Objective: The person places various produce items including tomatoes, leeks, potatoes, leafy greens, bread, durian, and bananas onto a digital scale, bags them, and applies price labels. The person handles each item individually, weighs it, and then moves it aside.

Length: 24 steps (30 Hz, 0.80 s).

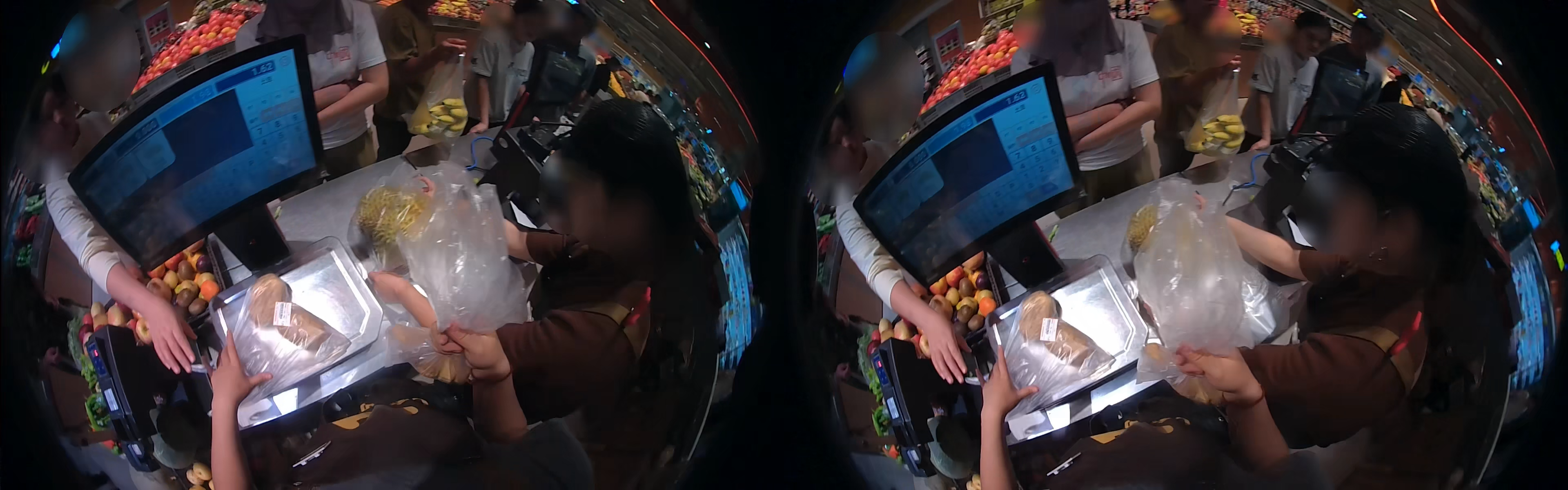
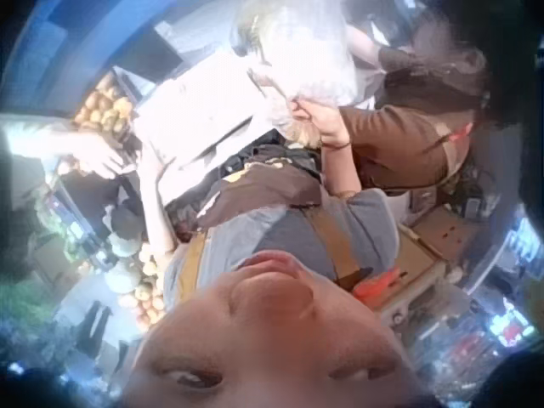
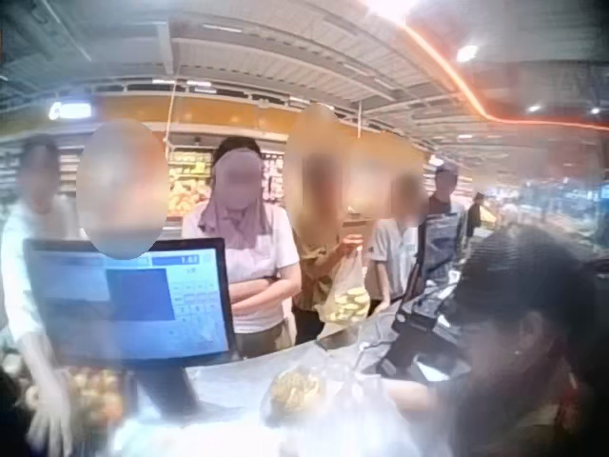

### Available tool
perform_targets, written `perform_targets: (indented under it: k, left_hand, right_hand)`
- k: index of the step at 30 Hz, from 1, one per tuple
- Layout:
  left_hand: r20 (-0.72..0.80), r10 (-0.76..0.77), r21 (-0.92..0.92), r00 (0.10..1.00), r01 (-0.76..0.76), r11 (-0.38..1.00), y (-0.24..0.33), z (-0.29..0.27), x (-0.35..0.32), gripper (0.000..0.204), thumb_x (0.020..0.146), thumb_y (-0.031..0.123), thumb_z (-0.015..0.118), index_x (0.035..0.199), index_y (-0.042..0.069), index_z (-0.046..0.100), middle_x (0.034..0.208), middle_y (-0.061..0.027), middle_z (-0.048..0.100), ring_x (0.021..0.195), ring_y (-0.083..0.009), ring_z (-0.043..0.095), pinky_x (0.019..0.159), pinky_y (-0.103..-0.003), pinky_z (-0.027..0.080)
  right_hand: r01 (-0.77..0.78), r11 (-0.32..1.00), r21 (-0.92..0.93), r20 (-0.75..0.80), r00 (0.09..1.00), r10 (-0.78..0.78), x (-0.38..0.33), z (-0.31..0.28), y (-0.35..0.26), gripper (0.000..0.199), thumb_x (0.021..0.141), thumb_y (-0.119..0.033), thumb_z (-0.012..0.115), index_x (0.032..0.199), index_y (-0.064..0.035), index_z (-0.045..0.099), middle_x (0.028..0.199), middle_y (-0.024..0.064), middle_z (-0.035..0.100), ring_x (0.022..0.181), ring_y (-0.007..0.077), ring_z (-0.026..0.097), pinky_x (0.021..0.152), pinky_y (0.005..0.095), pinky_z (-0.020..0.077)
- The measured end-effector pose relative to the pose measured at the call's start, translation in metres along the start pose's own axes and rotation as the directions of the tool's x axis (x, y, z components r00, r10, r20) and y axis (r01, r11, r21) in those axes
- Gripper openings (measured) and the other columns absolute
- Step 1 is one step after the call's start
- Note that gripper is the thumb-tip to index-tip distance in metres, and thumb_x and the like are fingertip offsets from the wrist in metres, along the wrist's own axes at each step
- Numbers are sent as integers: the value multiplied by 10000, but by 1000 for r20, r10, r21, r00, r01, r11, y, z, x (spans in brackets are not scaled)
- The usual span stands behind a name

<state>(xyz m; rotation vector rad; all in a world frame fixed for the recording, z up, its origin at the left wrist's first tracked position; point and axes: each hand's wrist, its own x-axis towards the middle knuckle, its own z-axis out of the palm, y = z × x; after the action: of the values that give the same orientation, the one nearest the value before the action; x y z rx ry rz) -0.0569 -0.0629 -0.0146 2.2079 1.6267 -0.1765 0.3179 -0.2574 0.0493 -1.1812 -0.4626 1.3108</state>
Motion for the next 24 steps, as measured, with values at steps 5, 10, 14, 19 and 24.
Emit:
perform_targets:
  k: [5,10,14,19,24]
  left_hand:
    - [-226,102,92,969,-83,992,-43,68,-6,937,603,299,762,1323,42,221,823,-198,622,780,-371,603,743,-418,455]
    - [3,-95,-747,995,66,661,-114,33,50,207,777,170,535,813,-19,608,643,-49,595,593,-201,572,527,-318,462]
    - [-175,-218,-948,960,-105,300,-89,-35,58,223,785,185,519,836,-16,600,671,-56,599,600,-201,578,523,-314,466]
    - [-290,-177,-944,940,-251,214,-27,-46,89,244,795,204,500,863,-12,591,705,-65,605,609,-200,585,517,-310,471]
    - [-410,-270,-911,871,-379,162,-45,-68,103,266,805,222,480,891,-8,581,740,-74,611,618,-199,593,511,-306,476]
  right_hand:
    - [-17,996,-91,154,988,31,6,35,-38,214,886,-224,565,944,-21,600,799,-12,556,663,37,458,573,189,367]
    - [7,999,-34,141,990,-2,3,31,-30,191,882,-188,571,941,-8,597,793,-13,558,610,26,446,524,177,342]
    - [59,998,32,206,976,-65,0,30,-29,195,882,-181,571,951,0,597,760,-22,557,604,19,441,516,174,337]
    - [197,971,138,284,931,-229,-5,19,-29,169,895,-181,550,891,-15,577,733,-22,521,596,22,434,513,171,327]
    - [159,972,171,334,919,-209,0,14,-34,189,911,-200,521,850,-24,553,665,-33,467,549,27,388,485,178,293]
